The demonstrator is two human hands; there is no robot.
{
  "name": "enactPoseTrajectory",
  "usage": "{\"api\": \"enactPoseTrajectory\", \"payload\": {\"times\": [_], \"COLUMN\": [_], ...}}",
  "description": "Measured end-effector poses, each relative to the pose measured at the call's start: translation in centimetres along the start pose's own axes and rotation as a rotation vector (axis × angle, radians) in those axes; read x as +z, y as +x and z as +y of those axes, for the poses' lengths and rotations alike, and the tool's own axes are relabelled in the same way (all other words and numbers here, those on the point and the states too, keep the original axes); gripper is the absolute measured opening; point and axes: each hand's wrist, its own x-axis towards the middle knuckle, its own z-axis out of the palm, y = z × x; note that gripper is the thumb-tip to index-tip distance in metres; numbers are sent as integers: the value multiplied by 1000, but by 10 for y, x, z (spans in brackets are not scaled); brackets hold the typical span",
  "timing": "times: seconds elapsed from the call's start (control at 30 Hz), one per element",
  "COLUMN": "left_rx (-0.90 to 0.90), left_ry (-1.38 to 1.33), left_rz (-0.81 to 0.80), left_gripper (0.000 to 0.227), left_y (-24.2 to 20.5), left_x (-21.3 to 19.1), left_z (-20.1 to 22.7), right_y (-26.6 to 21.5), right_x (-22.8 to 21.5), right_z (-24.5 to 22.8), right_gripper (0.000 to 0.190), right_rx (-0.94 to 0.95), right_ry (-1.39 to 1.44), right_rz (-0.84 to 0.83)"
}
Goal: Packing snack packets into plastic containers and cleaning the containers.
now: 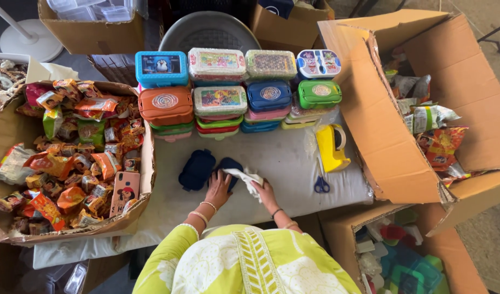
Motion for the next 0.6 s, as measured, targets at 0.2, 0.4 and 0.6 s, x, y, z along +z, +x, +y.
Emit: {"api": "enactPoseTrajectory", "payload": {"times": [0.2, 0.4, 0.6], "left_rx": [-162, -304, -749], "left_ry": [-27, -958, -2246], "left_rz": [-159, -104, -262], "left_gripper": [83, 85, 56], "left_y": [-4, -10, -27], "left_x": [-38, -17, -37], "left_z": [20, 5, 16], "right_y": [-31, -23, -94], "right_x": [-35, -20, 47], "right_z": [-64, -29, -154], "right_gripper": [46, 41, 37], "right_rx": [34, -116, -445], "right_ry": [225, -111, -259], "right_rz": [249, 189, -277]}}
